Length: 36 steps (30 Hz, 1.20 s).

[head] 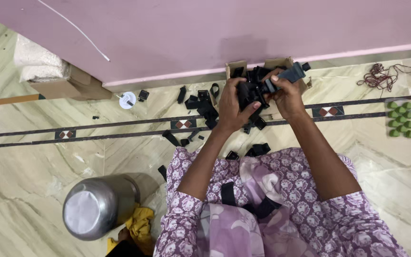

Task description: The person sits on the floor and repeatedly picks up black plastic buckles and straps from a cardboard box. They thread the straps through the buckles, pull them taut, and place them back into the box. The process is repeated for multiple units.

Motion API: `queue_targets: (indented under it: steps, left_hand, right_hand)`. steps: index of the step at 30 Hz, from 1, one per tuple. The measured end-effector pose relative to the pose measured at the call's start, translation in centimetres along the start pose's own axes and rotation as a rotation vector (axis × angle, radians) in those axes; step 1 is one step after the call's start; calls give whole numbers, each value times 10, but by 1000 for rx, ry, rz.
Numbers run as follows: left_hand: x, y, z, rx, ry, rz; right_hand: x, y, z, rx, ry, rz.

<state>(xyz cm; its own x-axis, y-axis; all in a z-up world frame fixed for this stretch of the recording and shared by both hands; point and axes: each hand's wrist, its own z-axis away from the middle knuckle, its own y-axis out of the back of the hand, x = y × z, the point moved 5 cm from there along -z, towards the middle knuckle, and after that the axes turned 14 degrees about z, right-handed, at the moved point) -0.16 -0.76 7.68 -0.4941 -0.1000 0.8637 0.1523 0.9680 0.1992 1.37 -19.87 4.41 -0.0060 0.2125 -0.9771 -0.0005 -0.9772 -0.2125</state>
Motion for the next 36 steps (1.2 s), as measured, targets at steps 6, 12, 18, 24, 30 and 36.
queue_targets:
  steps: [6,12,18,24,30,36]
  left_hand:
    - [4,2,6,-6,-208,38]
    - [-12,-1,7,22,-92,16]
    - [-14,-1,2,23,-108,-36]
    - [-11,-1,1,19,-127,-13]
    - [-12,-2,2,36,-98,-119]
    - [3,2,0,59,-199,-162]
  right_hand:
    - [6,-14,1,-147,-81,-29]
    - [7,-14,0,-90,-90,128]
    - [5,-11,2,-95,-90,139]
    - [3,-11,3,-122,-55,140]
    - [5,-10,2,-124,-74,188]
    - [9,-5,-1,-103,-69,167]
